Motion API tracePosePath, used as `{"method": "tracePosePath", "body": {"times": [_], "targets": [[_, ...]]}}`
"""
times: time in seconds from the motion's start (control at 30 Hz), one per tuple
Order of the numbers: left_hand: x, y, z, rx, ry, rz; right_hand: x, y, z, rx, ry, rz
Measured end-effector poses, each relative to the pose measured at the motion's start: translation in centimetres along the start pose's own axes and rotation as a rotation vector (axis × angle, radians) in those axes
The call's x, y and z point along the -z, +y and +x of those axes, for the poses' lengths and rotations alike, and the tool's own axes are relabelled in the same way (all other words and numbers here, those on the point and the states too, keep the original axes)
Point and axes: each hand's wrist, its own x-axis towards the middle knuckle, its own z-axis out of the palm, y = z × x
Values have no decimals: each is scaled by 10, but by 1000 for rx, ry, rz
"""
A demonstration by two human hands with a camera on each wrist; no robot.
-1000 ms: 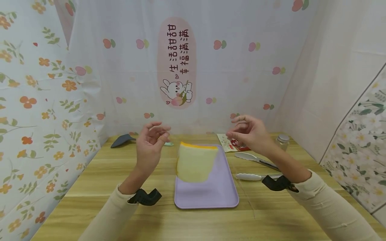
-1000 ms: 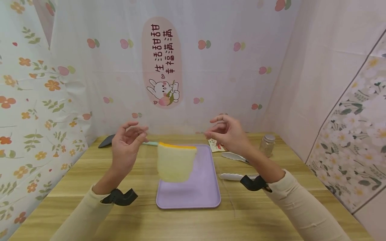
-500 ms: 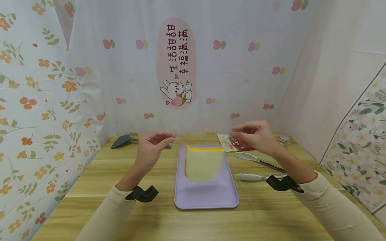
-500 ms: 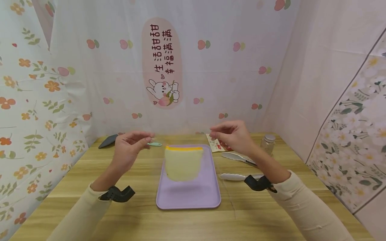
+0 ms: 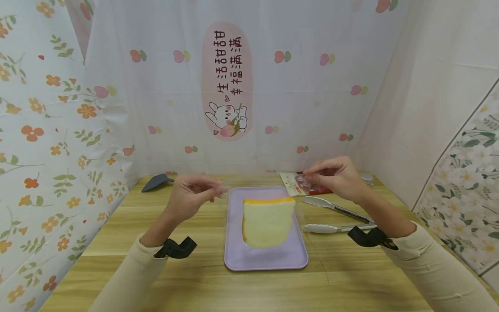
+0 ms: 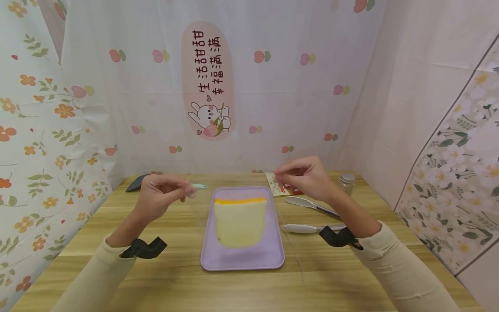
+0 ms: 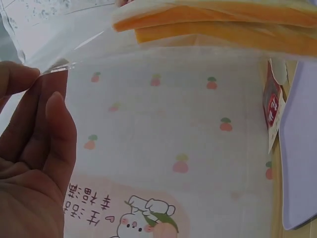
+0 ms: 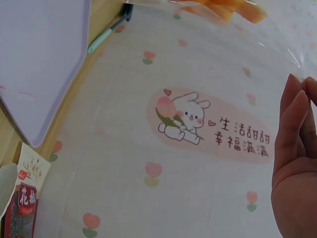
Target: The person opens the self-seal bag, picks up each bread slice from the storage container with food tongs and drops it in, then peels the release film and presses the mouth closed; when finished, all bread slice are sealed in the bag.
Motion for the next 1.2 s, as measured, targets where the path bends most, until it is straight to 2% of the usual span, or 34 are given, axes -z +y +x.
{"method": "tracePosePath", "body": {"times": [0.1, 0.2, 0.4, 0.53, 0.67, 0.8, 0.97, 1.2], "targets": [[2, -1, 0, -35, -56, -65, 1, 0, -1, 12, -9, 4], [5, 0, 1, -67, -115, -86, 2, 0, -2, 16, -17, -11], [10, 9, 4, -51, -188, 34, 3, 1, -2, 26, -70, -51], [11, 16, 7, -35, -195, 120, 3, 3, 0, 87, -100, -81], [11, 16, 9, -34, -192, 148, 2, 5, 3, 166, -108, -137], [11, 15, 10, -31, -182, 154, 3, 5, 4, 207, -121, -198], [10, 15, 10, -3, -186, 114, 4, 3, 5, 212, -157, -277], [11, 21, 10, 46, -166, 138, 5, 0, 4, 190, -184, -260]]}}
